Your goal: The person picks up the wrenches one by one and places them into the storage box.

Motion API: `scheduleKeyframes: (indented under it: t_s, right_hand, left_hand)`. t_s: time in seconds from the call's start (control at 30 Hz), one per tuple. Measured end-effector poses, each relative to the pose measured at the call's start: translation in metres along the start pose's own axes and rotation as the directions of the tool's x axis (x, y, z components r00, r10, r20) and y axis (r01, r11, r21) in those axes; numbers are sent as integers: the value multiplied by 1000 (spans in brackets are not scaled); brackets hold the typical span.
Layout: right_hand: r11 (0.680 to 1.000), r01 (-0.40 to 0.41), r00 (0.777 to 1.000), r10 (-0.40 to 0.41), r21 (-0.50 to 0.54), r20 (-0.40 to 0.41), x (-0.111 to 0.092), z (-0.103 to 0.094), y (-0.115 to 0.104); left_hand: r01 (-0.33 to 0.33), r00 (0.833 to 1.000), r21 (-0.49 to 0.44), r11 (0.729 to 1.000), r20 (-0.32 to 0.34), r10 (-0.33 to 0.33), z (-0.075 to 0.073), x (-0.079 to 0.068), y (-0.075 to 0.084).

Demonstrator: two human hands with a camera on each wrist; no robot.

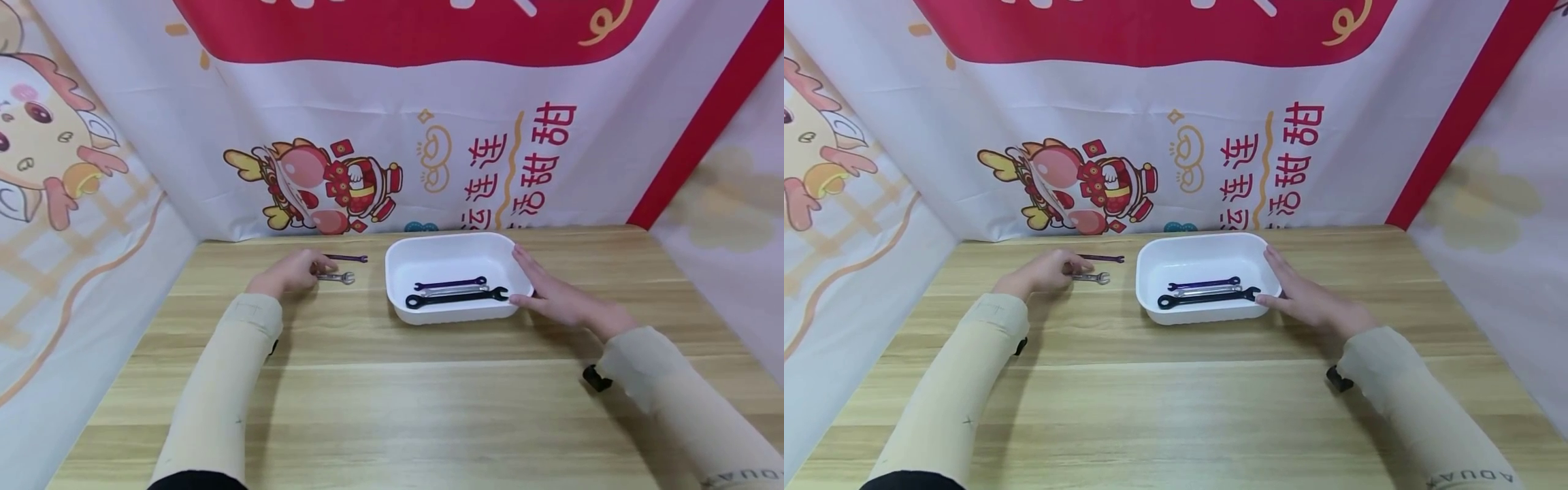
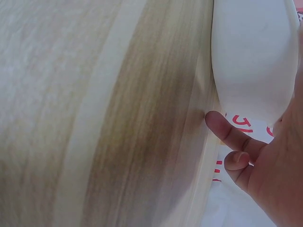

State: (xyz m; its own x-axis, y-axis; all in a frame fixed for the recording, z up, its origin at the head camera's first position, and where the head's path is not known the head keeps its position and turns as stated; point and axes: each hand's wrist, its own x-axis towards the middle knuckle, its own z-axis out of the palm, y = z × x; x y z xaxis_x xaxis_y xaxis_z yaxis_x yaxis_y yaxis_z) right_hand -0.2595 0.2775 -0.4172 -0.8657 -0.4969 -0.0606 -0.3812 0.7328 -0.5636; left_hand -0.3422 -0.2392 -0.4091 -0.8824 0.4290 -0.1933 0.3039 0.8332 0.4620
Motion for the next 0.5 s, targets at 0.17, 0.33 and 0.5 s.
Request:
scheduleKeyframes:
  t_s: [0.17,0.33,0.5]
  right_hand:
    - [1000,-8,1000,8,0,5,0,-1,0]
    - [1000,1,1000,-1,6,8,-1,-3,-2]
    - [1000,-7,1000,7,8,15,-1,-3,-3]
  left_hand:
    - [-19,1000,28,999,8,19,-2,0,0]
    - [-47,999,57,997,11,46,-3,-1,0]
    - [-47,999,74,996,29,45,-3,-2,3]
